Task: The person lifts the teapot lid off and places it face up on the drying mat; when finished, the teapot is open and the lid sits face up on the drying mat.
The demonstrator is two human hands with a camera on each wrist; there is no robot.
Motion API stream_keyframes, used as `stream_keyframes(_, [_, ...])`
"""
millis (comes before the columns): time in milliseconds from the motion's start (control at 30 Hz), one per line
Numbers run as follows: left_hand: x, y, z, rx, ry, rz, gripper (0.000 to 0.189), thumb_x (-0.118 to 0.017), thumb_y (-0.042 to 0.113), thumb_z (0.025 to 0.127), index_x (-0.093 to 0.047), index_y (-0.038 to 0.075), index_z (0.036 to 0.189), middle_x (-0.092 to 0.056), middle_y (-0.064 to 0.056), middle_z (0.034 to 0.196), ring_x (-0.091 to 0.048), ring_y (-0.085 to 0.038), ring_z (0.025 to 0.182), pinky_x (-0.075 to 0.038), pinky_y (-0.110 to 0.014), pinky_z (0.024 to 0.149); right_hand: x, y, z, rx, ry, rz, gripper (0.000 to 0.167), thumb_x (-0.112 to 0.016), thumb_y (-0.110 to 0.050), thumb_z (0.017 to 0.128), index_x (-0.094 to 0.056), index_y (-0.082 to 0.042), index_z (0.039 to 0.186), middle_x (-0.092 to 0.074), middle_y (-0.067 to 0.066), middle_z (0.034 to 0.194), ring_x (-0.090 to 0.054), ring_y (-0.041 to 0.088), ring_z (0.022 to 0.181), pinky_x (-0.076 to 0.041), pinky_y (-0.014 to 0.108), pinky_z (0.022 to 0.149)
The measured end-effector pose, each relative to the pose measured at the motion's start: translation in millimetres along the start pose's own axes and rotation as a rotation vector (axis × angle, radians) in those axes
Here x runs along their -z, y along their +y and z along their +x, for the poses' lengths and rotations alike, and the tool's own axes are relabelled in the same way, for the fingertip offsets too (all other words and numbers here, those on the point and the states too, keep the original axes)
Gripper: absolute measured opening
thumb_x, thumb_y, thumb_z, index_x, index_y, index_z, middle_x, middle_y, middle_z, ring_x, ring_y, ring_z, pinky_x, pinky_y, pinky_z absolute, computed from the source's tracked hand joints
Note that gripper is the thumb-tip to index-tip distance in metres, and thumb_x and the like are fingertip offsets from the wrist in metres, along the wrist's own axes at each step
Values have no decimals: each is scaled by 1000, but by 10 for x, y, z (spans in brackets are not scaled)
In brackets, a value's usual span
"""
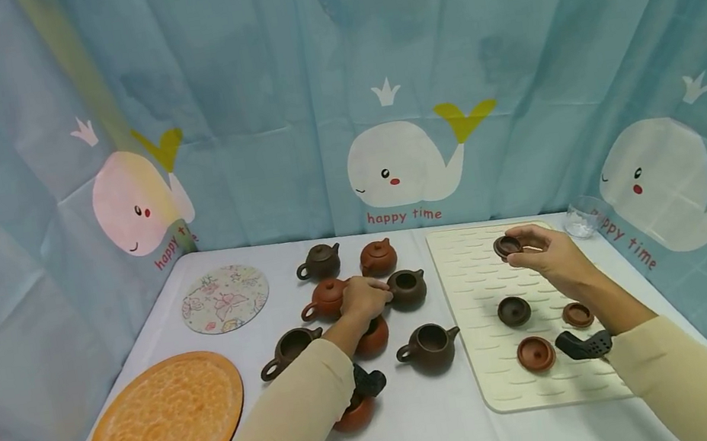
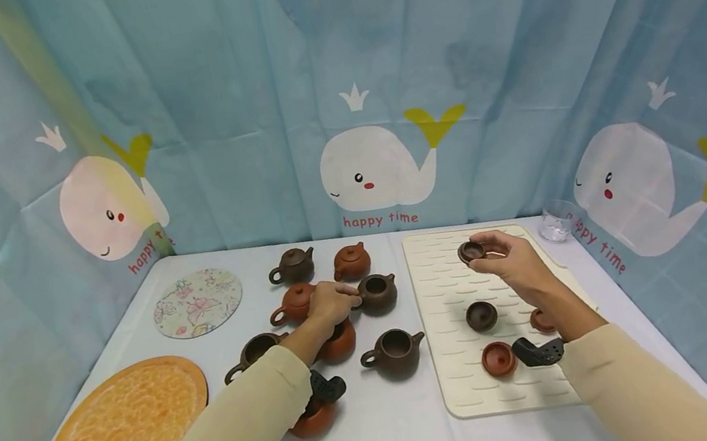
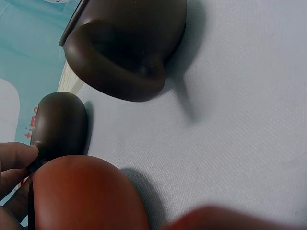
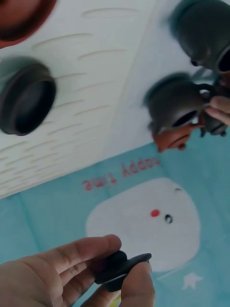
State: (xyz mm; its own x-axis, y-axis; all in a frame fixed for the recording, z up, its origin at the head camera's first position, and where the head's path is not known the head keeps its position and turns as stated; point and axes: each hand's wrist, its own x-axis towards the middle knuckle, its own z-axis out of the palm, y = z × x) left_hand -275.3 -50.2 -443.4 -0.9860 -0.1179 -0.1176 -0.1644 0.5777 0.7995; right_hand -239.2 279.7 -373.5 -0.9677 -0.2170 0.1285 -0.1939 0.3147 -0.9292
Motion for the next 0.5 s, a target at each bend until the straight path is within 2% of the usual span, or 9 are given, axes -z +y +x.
stream_keyframes(133, [3, 10, -11, -6, -4, 5, 4, -78, 18, 81, -78, 18, 85, -68, 0, 97, -59, -25, 101, -44, -46, 84, 117, 87, -48, -11, 40, -56, 56, -70, -21, 90, -46, 1, 136, -56, 12, 117, -54, 7, 108, -48, 22, 83])
stream_keyframes(267, [8, 10, -19, -6, -3, 8, 4, -77, 18, 81, -78, 19, 85, -69, 1, 96, -60, -24, 100, -45, -45, 84, 222, 164, -83, -27, 63, -89, 57, -69, -22, 91, -45, 1, 137, -55, 17, 121, -52, 7, 109, -47, 22, 83])
stream_keyframes(500, [13, 21, -22, 3, -7, 6, 5, -78, 18, 81, -78, 19, 87, -69, 1, 97, -59, -25, 103, -44, -47, 86, 399, 343, -134, -76, 90, -175, 61, -67, -22, 93, -40, 3, 141, -53, 21, 123, -55, 1, 99, -48, 27, 82])
